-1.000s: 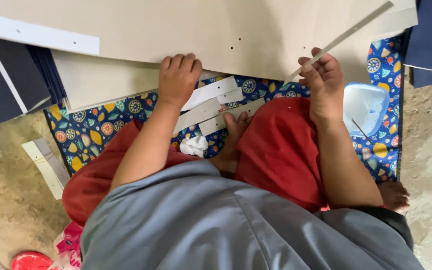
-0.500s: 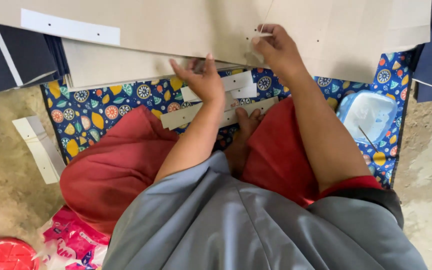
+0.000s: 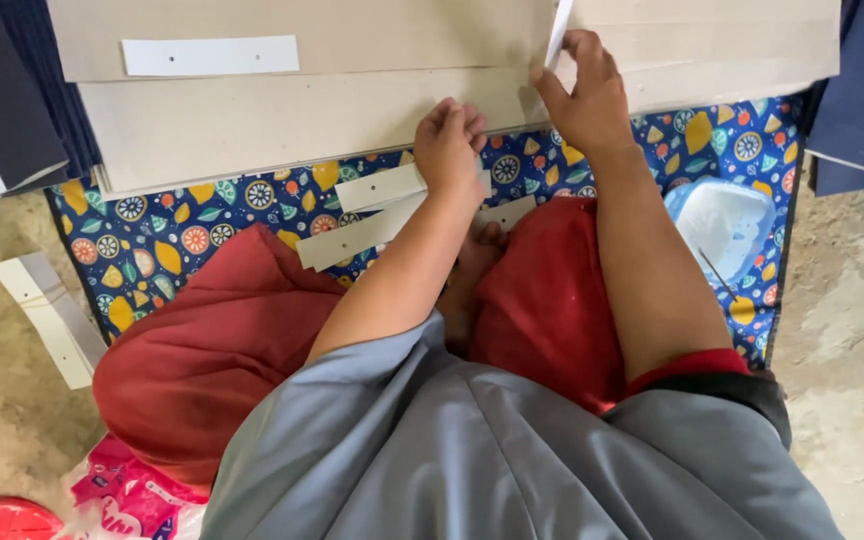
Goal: Assembling cardboard components by folding and gluing them together to create folders or bags.
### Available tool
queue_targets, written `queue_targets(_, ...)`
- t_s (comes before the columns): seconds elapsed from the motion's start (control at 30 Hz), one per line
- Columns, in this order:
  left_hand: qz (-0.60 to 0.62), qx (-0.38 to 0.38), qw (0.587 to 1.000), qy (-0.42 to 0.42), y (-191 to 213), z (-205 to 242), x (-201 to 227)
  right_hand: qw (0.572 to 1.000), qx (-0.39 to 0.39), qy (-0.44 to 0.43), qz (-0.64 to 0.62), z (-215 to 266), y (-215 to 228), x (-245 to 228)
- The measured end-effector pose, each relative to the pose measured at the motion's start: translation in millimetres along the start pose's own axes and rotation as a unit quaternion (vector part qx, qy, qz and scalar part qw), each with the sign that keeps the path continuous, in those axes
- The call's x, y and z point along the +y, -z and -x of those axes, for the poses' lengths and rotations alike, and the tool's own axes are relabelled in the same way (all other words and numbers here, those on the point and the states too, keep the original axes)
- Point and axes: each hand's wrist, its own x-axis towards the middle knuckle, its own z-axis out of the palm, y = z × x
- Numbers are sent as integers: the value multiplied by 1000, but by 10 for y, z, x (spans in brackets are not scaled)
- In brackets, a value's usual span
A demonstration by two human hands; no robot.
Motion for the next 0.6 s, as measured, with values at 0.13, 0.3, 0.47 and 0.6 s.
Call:
queue_targets(0.13,-156,-18,987,-22,-56,275,-24,990,-33,-83,-110,-10,90,-56)
queue_targets(0.3,-518,-145,738,-408,-140,247,165,943,-49,-172,-280,-18,291,-186)
queue_targets(0.47,-504,-75,845,-163,-163,382,177,892,-182,-233,-342,-51,372,-320)
queue_targets(0.6,-285,19,946,152,-130,510,157,972,-114,-99,-179,-17,267,-104)
